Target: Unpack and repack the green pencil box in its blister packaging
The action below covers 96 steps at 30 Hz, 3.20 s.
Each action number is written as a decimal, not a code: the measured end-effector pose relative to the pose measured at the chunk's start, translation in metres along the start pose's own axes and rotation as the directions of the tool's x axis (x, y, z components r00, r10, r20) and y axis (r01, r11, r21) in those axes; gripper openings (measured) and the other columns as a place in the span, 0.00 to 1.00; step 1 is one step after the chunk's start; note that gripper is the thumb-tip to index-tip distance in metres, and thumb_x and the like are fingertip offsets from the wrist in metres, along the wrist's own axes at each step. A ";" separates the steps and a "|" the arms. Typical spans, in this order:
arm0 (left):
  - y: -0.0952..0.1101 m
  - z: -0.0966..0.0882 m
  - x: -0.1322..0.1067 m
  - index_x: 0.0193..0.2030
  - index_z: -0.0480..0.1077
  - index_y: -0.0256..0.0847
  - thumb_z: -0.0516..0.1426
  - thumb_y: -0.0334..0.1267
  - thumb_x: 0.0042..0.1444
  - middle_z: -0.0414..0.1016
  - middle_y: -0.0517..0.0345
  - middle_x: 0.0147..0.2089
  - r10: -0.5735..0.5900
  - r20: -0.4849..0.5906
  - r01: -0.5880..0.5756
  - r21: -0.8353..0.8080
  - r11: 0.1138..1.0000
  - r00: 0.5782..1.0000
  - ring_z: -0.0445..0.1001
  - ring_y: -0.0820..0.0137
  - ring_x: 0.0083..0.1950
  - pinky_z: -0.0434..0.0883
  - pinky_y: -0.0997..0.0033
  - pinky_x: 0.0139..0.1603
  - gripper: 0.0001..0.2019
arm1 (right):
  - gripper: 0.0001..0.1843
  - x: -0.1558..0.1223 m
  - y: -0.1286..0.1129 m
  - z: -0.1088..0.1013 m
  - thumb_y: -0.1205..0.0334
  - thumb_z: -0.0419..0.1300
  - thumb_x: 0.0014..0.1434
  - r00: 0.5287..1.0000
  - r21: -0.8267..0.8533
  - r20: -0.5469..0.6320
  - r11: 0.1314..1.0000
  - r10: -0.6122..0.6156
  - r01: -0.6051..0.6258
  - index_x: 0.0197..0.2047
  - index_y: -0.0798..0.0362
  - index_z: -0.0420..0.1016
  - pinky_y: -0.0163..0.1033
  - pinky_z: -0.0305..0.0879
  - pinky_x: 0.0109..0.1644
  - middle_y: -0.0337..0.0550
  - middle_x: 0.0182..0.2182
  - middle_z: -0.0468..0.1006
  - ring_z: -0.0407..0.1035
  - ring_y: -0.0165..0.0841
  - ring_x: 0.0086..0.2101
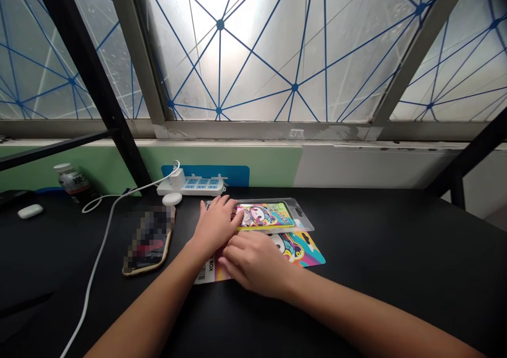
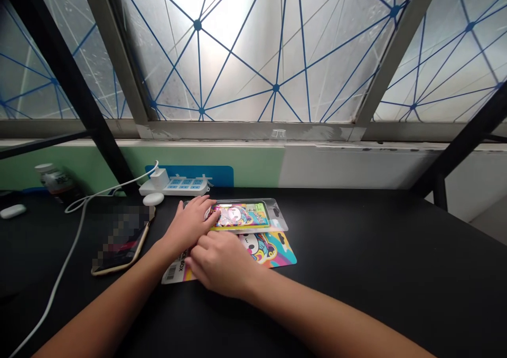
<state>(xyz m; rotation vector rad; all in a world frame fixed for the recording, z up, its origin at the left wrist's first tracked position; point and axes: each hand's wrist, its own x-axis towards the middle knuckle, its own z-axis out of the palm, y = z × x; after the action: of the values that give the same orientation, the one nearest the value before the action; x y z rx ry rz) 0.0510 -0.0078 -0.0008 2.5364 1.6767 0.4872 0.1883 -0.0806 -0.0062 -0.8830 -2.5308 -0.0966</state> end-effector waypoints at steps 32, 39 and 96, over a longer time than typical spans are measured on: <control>-0.002 -0.002 -0.002 0.54 0.70 0.44 0.49 0.47 0.68 0.71 0.49 0.62 0.065 -0.094 -0.071 -0.065 0.995 0.993 0.64 0.53 0.65 0.50 0.31 0.67 0.16 | 0.29 -0.024 0.128 -0.036 0.32 0.60 0.55 0.823 -0.169 0.198 0.846 0.533 -0.506 0.44 0.50 0.73 0.49 0.65 0.48 0.51 0.45 0.72 0.65 0.47 0.47; -0.003 -0.004 -0.001 0.57 0.68 0.45 0.50 0.46 0.69 0.74 0.50 0.60 0.054 -0.130 -0.065 -0.087 0.994 0.990 0.67 0.55 0.63 0.52 0.33 0.66 0.15 | 0.24 -0.021 0.115 -0.043 0.41 0.68 0.51 0.863 -0.228 0.089 0.854 0.497 -0.469 0.41 0.49 0.69 0.47 0.64 0.45 0.47 0.43 0.72 0.65 0.46 0.45; -0.019 -0.010 -0.135 0.76 0.36 0.56 0.68 0.40 0.48 0.68 0.49 0.64 -0.041 0.059 0.065 -0.486 0.872 0.997 0.68 0.51 0.64 0.66 0.51 0.63 0.56 | 0.27 -0.125 0.057 -0.065 0.39 0.49 0.67 0.619 0.596 0.016 0.490 0.785 -0.636 0.42 0.49 0.80 0.44 0.73 0.39 0.44 0.33 0.80 0.74 0.41 0.35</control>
<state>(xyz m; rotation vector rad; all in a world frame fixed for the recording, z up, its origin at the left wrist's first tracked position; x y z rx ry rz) -0.0166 -0.1236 -0.0262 2.1112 1.3811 0.7333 0.3347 -0.1211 -0.0076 -1.4698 -1.5812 0.7158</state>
